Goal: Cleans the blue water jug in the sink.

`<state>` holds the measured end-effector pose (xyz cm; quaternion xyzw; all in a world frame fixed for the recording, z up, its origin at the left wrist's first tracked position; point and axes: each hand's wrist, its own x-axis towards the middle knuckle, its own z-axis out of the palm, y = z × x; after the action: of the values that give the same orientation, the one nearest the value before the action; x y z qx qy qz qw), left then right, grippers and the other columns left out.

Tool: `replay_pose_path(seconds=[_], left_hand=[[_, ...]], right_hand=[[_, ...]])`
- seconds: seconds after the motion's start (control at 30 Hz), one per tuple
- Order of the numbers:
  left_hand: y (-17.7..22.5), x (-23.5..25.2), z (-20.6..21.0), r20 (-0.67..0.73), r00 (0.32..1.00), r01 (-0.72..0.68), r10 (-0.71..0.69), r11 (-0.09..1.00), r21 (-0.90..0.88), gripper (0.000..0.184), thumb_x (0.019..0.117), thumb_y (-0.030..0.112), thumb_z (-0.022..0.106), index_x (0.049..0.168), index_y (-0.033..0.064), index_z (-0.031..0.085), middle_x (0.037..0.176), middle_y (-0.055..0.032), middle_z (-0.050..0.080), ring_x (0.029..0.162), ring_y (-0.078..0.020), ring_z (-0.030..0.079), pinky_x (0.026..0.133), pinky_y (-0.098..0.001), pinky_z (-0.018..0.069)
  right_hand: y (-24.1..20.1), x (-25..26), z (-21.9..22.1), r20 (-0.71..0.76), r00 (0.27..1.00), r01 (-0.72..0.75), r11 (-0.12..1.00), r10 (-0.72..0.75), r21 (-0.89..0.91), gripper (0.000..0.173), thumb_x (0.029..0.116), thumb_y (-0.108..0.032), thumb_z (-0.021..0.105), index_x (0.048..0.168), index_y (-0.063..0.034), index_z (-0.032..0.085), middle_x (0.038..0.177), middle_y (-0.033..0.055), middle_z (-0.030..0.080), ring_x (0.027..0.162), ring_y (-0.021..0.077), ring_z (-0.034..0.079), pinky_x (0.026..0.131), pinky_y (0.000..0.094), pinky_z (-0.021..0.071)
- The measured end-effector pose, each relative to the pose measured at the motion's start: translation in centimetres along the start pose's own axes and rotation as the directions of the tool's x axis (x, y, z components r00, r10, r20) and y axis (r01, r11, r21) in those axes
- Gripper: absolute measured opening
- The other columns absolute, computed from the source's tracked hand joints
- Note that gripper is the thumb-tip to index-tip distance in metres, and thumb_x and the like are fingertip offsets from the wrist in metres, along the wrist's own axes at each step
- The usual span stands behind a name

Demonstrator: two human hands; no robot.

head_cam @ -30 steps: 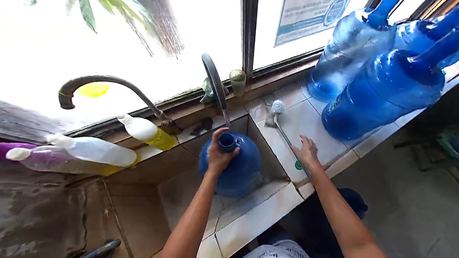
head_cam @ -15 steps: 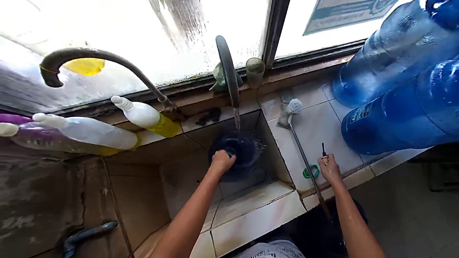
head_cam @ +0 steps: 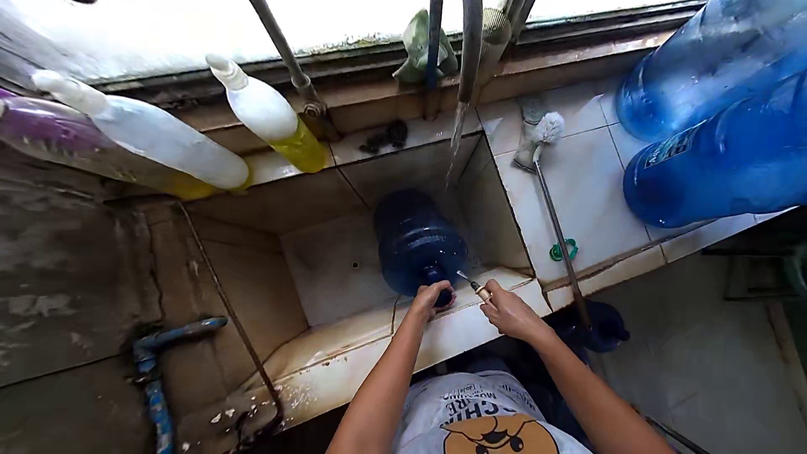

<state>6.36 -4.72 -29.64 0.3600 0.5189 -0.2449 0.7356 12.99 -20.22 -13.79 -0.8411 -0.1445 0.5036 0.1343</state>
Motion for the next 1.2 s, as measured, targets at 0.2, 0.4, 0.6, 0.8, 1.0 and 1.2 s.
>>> replay_pose_path(seconds=[0.2, 0.4, 0.6, 0.8, 1.0, 1.2], left_hand=[[-0.3, 0.8, -0.3, 0.015, 1.000, 0.004, -0.003, 0.999, -0.036, 0.056, 0.0965, 0.034, 0.070, 0.136, -0.0008, 0.051, 0.108, -0.0207, 0.066, 0.083, -0.0266, 0.069, 0.072, -0.0387, 0.0606], [-1.9, 2.4, -0.6, -0.021, 0.997, -0.081, 0.080, 0.995, -0.060, 0.082, 0.0966, 0.068, 0.053, 0.141, -0.0004, 0.052, 0.128, -0.0257, 0.063, 0.110, -0.0366, 0.066, 0.088, -0.0528, 0.0580], [-2.5, 2.2, -0.5, -0.023, 0.980, -0.198, 0.197, 0.970, -0.142, 0.087, 0.0975, 0.078, 0.027, 0.153, 0.0140, 0.044, 0.154, -0.0178, 0.048, 0.141, -0.0347, 0.047, 0.107, -0.0618, 0.0432], [-2.5, 1.8, -0.3, -0.023, 0.967, -0.252, 0.255, 0.933, -0.258, 0.085, 0.0994, 0.076, 0.014, 0.161, 0.0194, 0.031, 0.164, -0.0122, 0.035, 0.150, -0.0285, 0.036, 0.117, -0.0575, 0.0351], [-2.7, 2.4, -0.1, -0.045, 0.990, -0.143, 0.136, 0.948, -0.286, 0.093, 0.0938, 0.083, 0.015, 0.156, 0.0194, 0.041, 0.155, -0.0176, 0.046, 0.141, -0.0361, 0.046, 0.106, -0.0656, 0.0420], [-2.8, 2.4, 0.3, -0.099, 0.970, -0.241, 0.221, 0.923, -0.299, 0.086, 0.0993, 0.076, 0.015, 0.159, 0.0186, 0.035, 0.163, -0.0130, 0.036, 0.149, -0.0303, 0.037, 0.115, -0.0604, 0.0360]], right_hand=[[-3.4, 0.2, 2.0, 0.008, 0.999, -0.032, 0.983, 0.034, -0.180, 0.040, 0.1080, -0.026, 0.046, 0.144, -0.0101, 0.053, 0.122, 0.0205, 0.067, 0.117, 0.0376, 0.064, 0.101, 0.0575, 0.0476], [-7.4, 2.1, 2.2, 0.037, 0.995, -0.076, 0.932, 0.095, -0.356, 0.040, 0.1062, -0.025, 0.046, 0.143, -0.0152, 0.061, 0.128, 0.0173, 0.068, 0.123, 0.0364, 0.062, 0.100, 0.0614, 0.0475], [-9.2, 2.9, 6.0, -0.026, 0.984, -0.172, 0.925, 0.174, -0.338, 0.036, 0.1041, -0.018, 0.046, 0.135, -0.0015, 0.058, 0.129, 0.0219, 0.065, 0.123, 0.0378, 0.062, 0.098, 0.0582, 0.0496], [-7.2, 5.2, 9.8, -0.198, 0.970, -0.189, 0.946, 0.138, -0.262, 0.056, 0.1114, -0.023, 0.032, 0.165, -0.0148, 0.021, 0.124, 0.0226, 0.068, 0.117, 0.0389, 0.066, 0.099, 0.0536, 0.0516], [-8.4, 1.6, 6.5, -0.077, 0.981, -0.192, 0.931, 0.176, -0.311, 0.049, 0.1106, -0.024, 0.033, 0.157, -0.0132, 0.040, 0.131, 0.0211, 0.066, 0.123, 0.0384, 0.063, 0.100, 0.0570, 0.0491], [-8.3, 3.6, 8.7, -0.156, 0.967, -0.243, 0.918, 0.203, -0.314, 0.052, 0.1097, -0.019, 0.032, 0.161, -0.0121, 0.030, 0.125, 0.0213, 0.068, 0.117, 0.0377, 0.066, 0.096, 0.0538, 0.0526]])
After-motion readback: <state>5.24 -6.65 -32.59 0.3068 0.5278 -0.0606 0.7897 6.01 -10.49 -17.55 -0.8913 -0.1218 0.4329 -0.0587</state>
